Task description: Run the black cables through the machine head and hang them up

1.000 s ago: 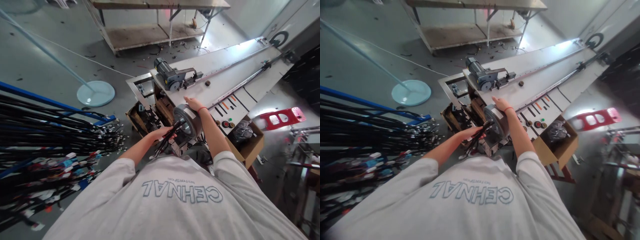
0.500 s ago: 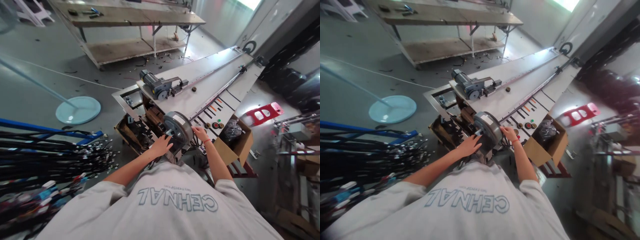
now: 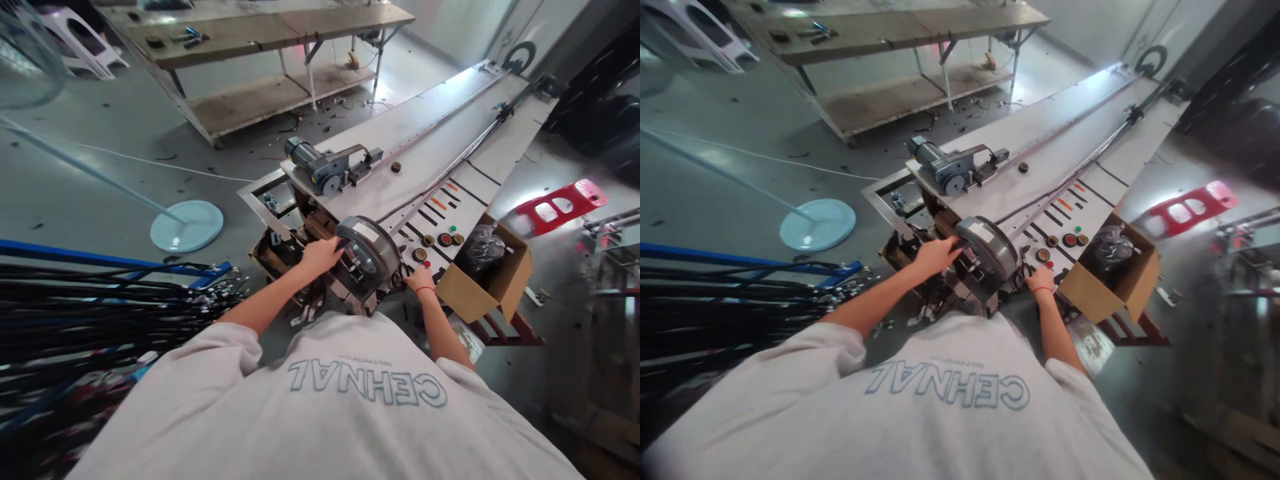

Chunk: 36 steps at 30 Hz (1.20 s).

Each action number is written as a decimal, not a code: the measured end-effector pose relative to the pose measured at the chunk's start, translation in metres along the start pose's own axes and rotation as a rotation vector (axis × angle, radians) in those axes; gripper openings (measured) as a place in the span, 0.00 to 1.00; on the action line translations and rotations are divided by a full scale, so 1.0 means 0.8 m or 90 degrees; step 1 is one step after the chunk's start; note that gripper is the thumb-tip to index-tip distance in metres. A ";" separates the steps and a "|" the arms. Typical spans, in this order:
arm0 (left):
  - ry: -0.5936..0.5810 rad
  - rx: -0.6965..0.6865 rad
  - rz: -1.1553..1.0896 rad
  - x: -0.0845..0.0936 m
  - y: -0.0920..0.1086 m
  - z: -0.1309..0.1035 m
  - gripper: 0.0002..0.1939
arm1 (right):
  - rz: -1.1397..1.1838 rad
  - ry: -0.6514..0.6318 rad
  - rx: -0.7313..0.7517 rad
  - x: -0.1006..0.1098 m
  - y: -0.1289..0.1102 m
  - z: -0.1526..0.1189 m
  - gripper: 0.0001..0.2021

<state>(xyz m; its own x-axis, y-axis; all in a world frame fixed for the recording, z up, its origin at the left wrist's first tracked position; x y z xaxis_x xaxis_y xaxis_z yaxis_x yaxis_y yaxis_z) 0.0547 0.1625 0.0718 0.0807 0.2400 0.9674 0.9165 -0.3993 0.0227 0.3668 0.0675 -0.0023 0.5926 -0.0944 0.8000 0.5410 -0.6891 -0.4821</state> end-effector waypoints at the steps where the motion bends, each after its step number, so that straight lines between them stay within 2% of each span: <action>1: -0.003 0.005 -0.015 0.003 -0.013 0.005 0.21 | 0.080 -0.049 -0.014 -0.004 0.012 -0.001 0.14; 4: -0.038 -0.001 -0.074 -0.002 -0.034 0.017 0.19 | 0.420 -0.170 -0.024 -0.017 0.032 -0.010 0.09; 6: -0.041 -0.003 -0.106 -0.009 -0.035 0.019 0.18 | 0.582 -0.192 -0.003 -0.020 0.035 -0.016 0.09; 7: -0.035 -0.002 -0.118 -0.012 -0.034 0.018 0.18 | 0.607 -0.185 0.005 -0.020 0.034 -0.018 0.09; 9: -0.026 -0.001 -0.141 -0.016 -0.031 0.015 0.18 | 0.550 -0.113 0.025 -0.017 0.027 -0.016 0.10; 11: -0.026 0.000 -0.157 -0.017 -0.030 0.012 0.18 | 0.384 0.005 0.091 -0.009 0.011 -0.012 0.14; 13: -0.028 0.002 -0.165 -0.017 -0.030 0.009 0.19 | 0.173 0.070 0.181 -0.006 -0.010 -0.011 0.18; 15: -0.030 0.006 -0.168 -0.016 -0.031 0.007 0.20 | -0.010 0.046 0.222 -0.014 -0.024 -0.015 0.20; 18: -0.024 0.012 -0.165 -0.015 -0.031 0.006 0.20 | -0.142 -0.024 0.154 -0.017 -0.020 -0.022 0.18; 20: -0.015 0.013 -0.164 -0.016 -0.031 0.005 0.20 | -0.127 -0.049 0.091 -0.005 -0.011 -0.032 0.13; 22: -0.009 0.014 -0.166 -0.017 -0.032 0.004 0.19 | -0.026 -0.075 0.083 0.014 -0.007 -0.049 0.09; 24: -0.012 0.014 -0.167 -0.018 -0.034 0.004 0.18 | 0.147 -0.149 0.137 0.025 -0.014 -0.079 0.11; 26: -0.015 0.013 -0.165 -0.017 -0.036 0.005 0.18 | 0.342 -0.314 0.184 0.016 -0.032 -0.120 0.18; 28: -0.019 0.006 -0.160 -0.015 -0.039 0.005 0.18 | 0.494 -0.556 0.149 -0.015 -0.060 -0.166 0.28; 30: -0.021 -0.015 -0.147 -0.011 -0.041 0.003 0.18 | 0.567 -0.781 0.048 -0.059 -0.095 -0.202 0.35; 31: -0.023 -0.027 -0.137 -0.008 -0.041 0.002 0.18 | 0.582 -0.863 -0.009 -0.081 -0.114 -0.214 0.37; 33: -0.023 -0.042 -0.107 -0.004 -0.041 -0.001 0.18 | 0.604 -0.929 -0.102 -0.122 -0.149 -0.219 0.37; 34: -0.022 -0.044 -0.088 -0.002 -0.041 -0.002 0.18 | 0.617 -0.923 -0.132 -0.138 -0.163 -0.215 0.36; 36: -0.025 -0.039 -0.049 -0.002 -0.043 -0.004 0.18 | 0.640 -0.844 -0.156 -0.157 -0.179 -0.203 0.35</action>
<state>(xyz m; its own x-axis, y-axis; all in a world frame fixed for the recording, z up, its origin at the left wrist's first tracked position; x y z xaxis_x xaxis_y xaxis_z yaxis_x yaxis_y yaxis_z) 0.0215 0.1729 0.0706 0.0269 0.3066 0.9514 0.8953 -0.4309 0.1135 0.1179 0.0614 0.0244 0.7486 0.0040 -0.6630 -0.3620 -0.8353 -0.4138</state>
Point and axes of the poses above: each hand's wrist, its own z-axis towards the middle knuckle, its own x-axis out of the back of the hand, y = z × x, the point moved 4 cm from there along z, towards the middle knuckle, and after that the axes turned 14 degrees about z, right-handed, at the moved point
